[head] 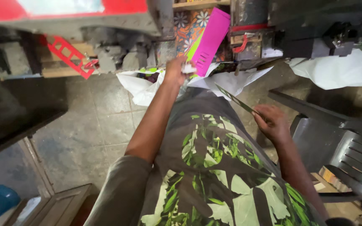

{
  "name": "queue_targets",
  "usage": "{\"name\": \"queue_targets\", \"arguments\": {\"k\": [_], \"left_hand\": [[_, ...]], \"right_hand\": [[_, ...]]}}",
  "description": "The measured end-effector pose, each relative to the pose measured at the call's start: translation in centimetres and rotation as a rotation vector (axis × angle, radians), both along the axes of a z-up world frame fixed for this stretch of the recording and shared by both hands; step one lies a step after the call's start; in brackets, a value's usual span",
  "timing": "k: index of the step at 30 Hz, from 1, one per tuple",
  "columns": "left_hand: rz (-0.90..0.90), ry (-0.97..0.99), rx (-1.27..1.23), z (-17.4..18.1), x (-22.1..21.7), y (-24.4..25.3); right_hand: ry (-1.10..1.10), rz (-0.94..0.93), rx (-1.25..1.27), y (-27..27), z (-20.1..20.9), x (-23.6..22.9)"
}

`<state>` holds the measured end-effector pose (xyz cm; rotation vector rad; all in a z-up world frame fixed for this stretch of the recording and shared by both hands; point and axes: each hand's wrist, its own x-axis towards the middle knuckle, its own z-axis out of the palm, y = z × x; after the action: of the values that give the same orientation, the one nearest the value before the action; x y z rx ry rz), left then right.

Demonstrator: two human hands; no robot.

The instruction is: The person holds a green plastic frame with cutouts and compares it to a red frame. They then insert a white electrical switch and socket module into the green frame, adjusting it to fit the cutouts. The person handles the components by hand in a workshop setting.

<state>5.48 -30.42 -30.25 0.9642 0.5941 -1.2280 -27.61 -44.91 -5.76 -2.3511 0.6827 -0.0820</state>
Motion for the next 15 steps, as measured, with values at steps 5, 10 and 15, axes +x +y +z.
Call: {"name": "queue_targets", "arguments": {"k": [5,10,15], "left_hand": [[0.195,-0.048,-0.158,-1.8,6.4,-10.4],[0.457,0.082,-0.126,-3.1,12.5,-15.7],[0.496,-0.089,0.029,-3.5,13.0,-14.8]], "right_hand": [[0.125,-0.006,0.006,-2.2,-1.4,-2.0],[0.129,-0.04,0.036,-3.8,-1.1,-3.1],[0.126,-0.026,0.029,-4.7,-1.5,-2.5]]}}
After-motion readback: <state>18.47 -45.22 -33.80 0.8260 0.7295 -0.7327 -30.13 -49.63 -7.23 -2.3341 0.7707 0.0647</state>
